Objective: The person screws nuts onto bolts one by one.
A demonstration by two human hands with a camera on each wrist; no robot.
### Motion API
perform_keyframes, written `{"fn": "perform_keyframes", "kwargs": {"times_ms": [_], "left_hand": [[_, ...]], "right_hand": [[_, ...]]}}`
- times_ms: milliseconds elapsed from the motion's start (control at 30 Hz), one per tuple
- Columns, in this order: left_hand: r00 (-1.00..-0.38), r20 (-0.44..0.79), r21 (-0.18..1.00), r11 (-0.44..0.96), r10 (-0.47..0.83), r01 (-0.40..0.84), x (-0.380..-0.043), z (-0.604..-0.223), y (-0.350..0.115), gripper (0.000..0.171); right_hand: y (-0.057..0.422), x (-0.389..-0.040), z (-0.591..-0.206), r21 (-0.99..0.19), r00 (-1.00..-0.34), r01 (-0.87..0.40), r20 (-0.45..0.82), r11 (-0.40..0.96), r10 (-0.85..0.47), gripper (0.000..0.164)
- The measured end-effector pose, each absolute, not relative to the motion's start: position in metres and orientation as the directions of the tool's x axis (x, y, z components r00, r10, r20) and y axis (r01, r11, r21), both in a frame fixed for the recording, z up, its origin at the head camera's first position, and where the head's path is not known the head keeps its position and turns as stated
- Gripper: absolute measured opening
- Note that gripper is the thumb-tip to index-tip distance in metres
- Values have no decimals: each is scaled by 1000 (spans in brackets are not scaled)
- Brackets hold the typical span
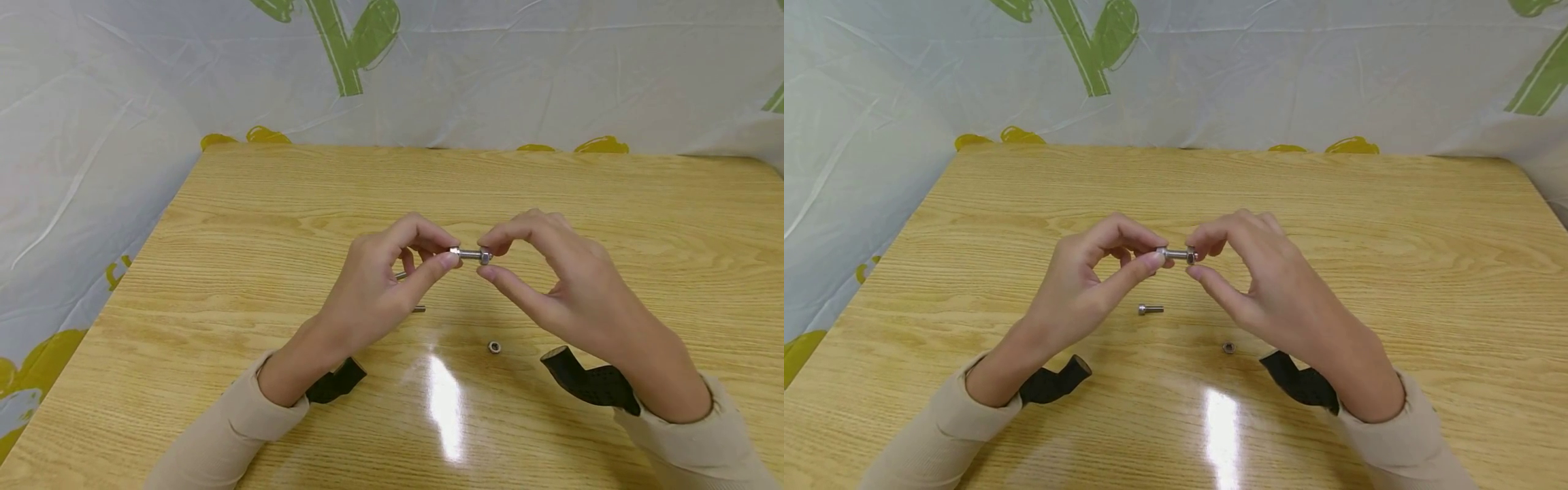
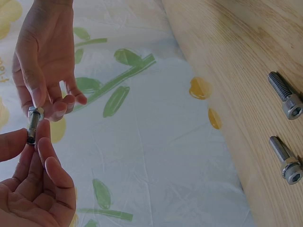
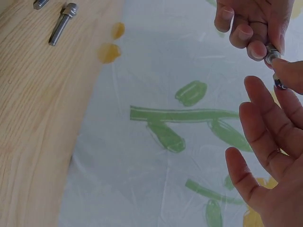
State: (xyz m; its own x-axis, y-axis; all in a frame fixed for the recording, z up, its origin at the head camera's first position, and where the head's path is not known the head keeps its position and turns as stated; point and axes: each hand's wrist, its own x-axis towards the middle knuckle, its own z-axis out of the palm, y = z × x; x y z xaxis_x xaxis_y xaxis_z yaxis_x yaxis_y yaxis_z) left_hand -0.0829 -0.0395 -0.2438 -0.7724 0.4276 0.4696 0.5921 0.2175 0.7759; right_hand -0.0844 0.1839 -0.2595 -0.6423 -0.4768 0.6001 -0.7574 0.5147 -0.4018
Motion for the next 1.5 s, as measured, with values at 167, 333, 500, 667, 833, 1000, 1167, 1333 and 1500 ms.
{"fn": "perform_keyframes", "kwargs": {"times_ms": [167,333,500,667,833,1000,1167,1333,1500], "left_hand": [[-771,470,773,222,430,595,-83,-244,-39,10],[-770,469,773,221,432,595,-83,-244,-40,10],[-767,472,773,215,436,597,-83,-245,-39,11],[-765,474,771,214,436,600,-82,-245,-38,12],[-768,471,774,215,434,596,-82,-245,-37,12],[-767,474,772,215,433,599,-82,-245,-38,12],[-767,473,770,221,433,599,-83,-244,-39,11],[-773,466,775,223,429,591,-83,-244,-39,11],[-773,468,776,219,429,592,-83,-245,-40,11]], "right_hand": [[185,-85,-261,-406,-645,-756,594,514,-480,29],[195,-93,-275,-427,-645,-761,576,488,-503,35],[196,-94,-281,-446,-665,-745,554,496,-502,24],[176,-78,-255,-470,-729,-681,512,563,-455,16],[169,-75,-249,-427,-704,-698,558,575,-440,29],[184,-85,-266,-467,-737,-669,516,577,-437,14],[197,-93,-280,-454,-737,-668,515,590,-438,52],[188,-89,-270,-426,-664,-741,582,519,-469,49],[187,-88,-270,-396,-633,-765,609,507,-479,39]]}}
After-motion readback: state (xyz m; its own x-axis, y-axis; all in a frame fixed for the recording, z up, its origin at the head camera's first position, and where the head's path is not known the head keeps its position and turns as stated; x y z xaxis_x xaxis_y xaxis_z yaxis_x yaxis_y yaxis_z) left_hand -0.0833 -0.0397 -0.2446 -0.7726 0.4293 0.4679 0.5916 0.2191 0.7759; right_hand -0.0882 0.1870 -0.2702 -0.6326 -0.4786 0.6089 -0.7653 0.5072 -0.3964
